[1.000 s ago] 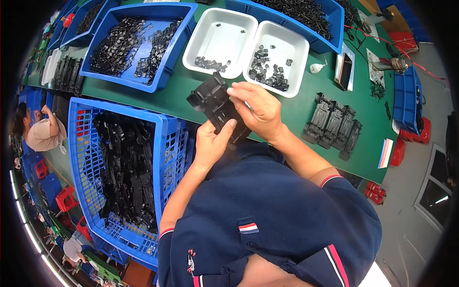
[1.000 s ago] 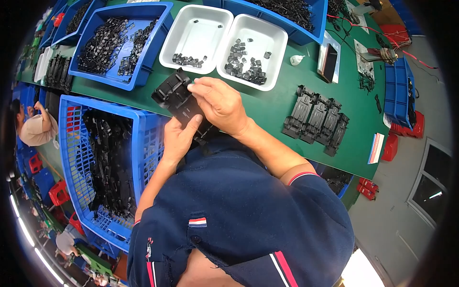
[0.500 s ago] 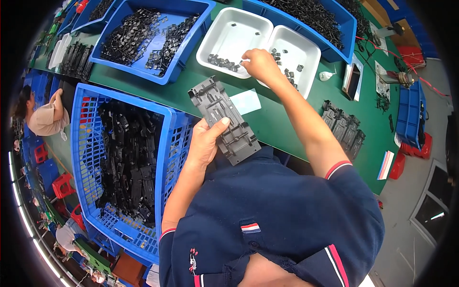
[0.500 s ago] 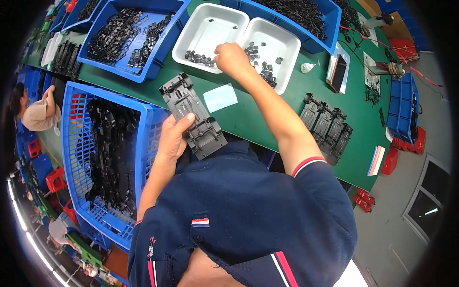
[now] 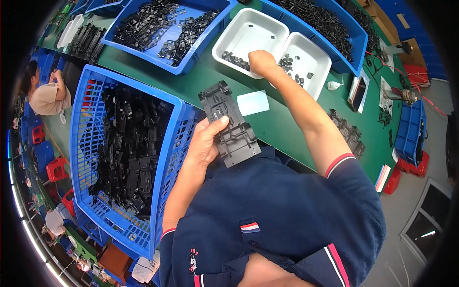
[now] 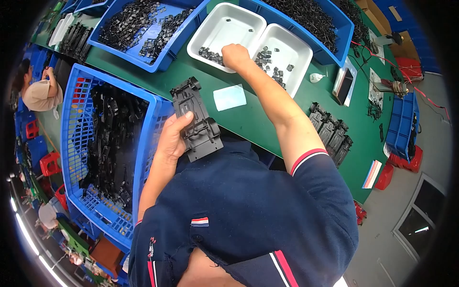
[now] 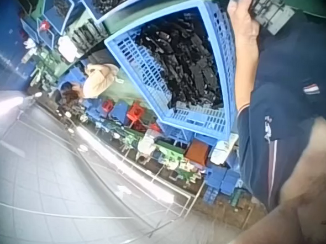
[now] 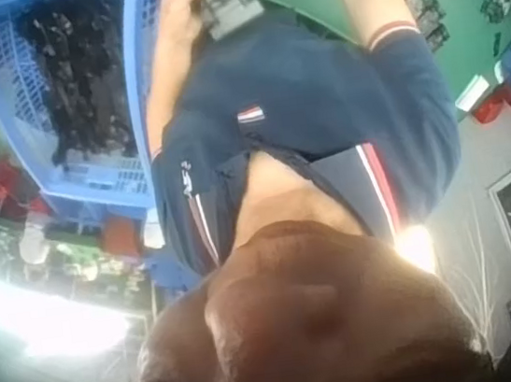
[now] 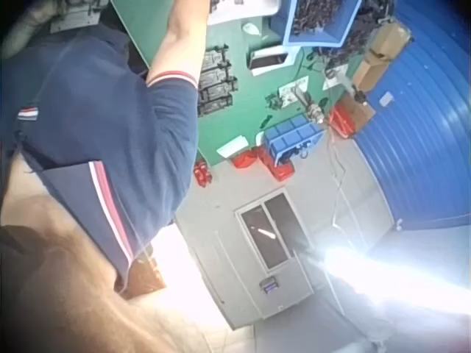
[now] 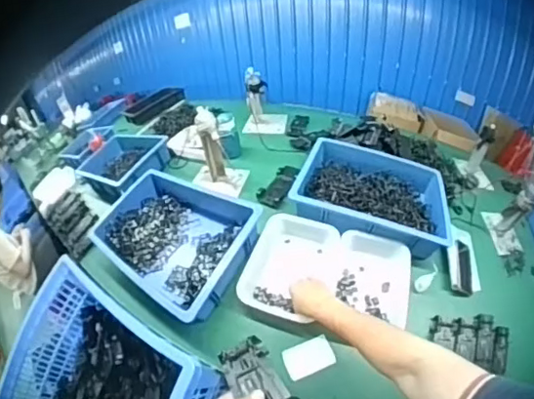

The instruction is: The person assembles plastic gears and fasteners onto a toy vehicle chassis by hand, taking the parts from storage crates and attaching them to the chassis.

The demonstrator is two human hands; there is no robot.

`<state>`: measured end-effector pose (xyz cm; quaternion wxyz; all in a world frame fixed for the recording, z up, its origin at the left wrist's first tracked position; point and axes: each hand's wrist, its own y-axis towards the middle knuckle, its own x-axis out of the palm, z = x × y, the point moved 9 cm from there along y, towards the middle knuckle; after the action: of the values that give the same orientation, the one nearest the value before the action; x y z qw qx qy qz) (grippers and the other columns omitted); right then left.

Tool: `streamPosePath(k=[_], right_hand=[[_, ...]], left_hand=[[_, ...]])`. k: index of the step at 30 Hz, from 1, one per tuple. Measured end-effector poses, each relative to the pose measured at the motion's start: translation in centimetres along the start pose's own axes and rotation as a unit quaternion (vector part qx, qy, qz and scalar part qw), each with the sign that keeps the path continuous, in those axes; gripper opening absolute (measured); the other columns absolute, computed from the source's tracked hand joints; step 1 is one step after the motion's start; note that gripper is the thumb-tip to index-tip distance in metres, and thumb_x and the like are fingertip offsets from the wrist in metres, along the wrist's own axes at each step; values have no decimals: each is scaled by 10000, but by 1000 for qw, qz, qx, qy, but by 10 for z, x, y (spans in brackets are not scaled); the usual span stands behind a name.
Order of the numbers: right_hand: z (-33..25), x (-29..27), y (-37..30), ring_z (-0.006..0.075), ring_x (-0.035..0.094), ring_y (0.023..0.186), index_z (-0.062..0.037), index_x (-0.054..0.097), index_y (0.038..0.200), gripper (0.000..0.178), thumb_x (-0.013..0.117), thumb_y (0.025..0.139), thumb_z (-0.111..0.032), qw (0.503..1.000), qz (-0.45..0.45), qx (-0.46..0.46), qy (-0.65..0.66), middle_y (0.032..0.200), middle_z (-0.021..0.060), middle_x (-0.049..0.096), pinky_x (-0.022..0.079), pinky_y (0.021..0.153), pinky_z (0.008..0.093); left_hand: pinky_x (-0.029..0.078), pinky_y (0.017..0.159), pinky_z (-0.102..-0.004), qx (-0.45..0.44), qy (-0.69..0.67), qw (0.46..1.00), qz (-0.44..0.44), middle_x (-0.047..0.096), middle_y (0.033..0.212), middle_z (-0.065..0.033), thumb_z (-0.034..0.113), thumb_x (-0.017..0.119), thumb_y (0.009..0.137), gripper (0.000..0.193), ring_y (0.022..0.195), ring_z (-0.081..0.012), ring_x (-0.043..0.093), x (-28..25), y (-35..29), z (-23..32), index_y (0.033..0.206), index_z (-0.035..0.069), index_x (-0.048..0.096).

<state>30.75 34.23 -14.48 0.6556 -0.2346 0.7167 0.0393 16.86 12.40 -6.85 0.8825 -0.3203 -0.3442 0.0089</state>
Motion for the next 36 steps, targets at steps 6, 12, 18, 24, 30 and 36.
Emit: streamPosePath(k=[6,12,18,24,30,36], right_hand=[[17,-43,-42,275,666,725,17,626,906,151,556,796,-59,939,189,62,281,814,186,663,540,690,363],[8,-21,-113,152,647,755,67,602,1039,206,603,852,-18,699,76,120,701,874,105,648,553,681,257],[15,35,-163,159,647,760,51,622,982,165,624,818,29,608,68,219,760,886,107,650,555,686,255],[18,69,-177,148,642,749,51,614,1042,217,604,825,43,534,45,278,798,883,105,643,554,665,228],[20,72,-180,140,640,726,47,592,1071,240,599,832,27,550,35,300,778,855,96,638,552,633,226],[31,74,-175,109,610,661,24,624,981,170,634,818,-23,674,102,258,685,802,55,634,511,604,213]], left_hand=[[529,830,-354,-48,-28,998,-1,652,1013,-116,133,627,856,286,881,-213,654,0,-3,-5,1098,-10,574],[549,779,-316,-39,10,999,-9,663,1004,-111,248,601,878,341,855,-187,667,-5,-1,-8,1118,7,577],[523,832,-346,-53,-24,998,-11,642,1037,-105,140,624,868,304,906,-197,640,-4,3,-11,1127,-4,558],[527,826,-341,-58,-9,998,-1,645,1052,-114,125,636,853,313,911,-195,643,-5,6,-15,1126,-15,570],[548,775,-346,-37,28,999,3,659,1006,-111,220,615,873,320,868,-199,656,-10,10,-21,1109,6,586],[545,778,-334,-22,25,999,12,656,1015,-111,199,617,870,326,860,-196,657,-11,11,-21,1121,-3,573]])
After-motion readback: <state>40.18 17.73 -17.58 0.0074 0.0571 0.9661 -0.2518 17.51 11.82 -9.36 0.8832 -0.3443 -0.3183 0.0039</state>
